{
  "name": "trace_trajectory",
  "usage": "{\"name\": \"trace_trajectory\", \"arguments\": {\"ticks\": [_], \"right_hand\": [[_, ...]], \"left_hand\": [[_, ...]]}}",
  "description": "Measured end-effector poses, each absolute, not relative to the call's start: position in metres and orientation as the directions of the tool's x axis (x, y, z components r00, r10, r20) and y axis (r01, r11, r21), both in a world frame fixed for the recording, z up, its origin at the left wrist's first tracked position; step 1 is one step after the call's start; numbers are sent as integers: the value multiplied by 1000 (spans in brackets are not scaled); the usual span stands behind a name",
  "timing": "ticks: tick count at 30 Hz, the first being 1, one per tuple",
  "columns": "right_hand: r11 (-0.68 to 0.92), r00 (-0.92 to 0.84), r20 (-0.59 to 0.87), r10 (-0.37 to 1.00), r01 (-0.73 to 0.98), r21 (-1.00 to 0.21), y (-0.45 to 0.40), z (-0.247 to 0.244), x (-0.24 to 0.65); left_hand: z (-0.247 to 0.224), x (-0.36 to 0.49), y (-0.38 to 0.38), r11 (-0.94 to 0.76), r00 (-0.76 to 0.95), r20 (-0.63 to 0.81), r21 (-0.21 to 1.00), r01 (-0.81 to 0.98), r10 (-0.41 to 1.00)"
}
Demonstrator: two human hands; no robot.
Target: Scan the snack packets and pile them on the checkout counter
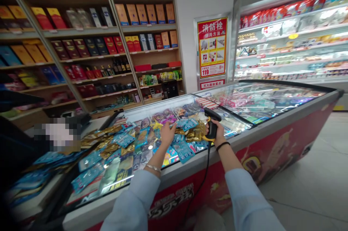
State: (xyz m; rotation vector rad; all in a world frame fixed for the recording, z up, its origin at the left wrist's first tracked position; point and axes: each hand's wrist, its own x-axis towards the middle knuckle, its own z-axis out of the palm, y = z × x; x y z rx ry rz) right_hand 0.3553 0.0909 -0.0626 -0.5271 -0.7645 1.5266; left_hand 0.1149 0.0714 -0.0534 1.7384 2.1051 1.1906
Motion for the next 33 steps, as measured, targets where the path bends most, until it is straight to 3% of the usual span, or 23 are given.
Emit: {"name": "trace_trajectory", "arguments": {"ticks": [3, 14, 20, 24, 33], "right_hand": [[-21, -83, 51, 995, -691, -723, 91, -63, 355], [-45, -98, 37, 994, -717, -695, 90, -66, 353], [-10, -194, 184, 964, -713, -701, 74, -57, 350], [-1, -189, 202, 961, -732, -681, 65, -48, 347], [14, -291, 283, 914, -675, -738, 58, 0, 277]], "left_hand": [[-56, 113, 70, 104, -325, 290, 582, 806, 900], [-65, 121, 74, -2, -230, 355, 547, 837, 906], [-59, 120, 70, -14, -264, 383, 589, 808, 885], [-45, 104, 66, -46, -322, 412, 672, 739, 852], [10, -21, 22, -66, -511, 547, 722, 688, 663]]}}
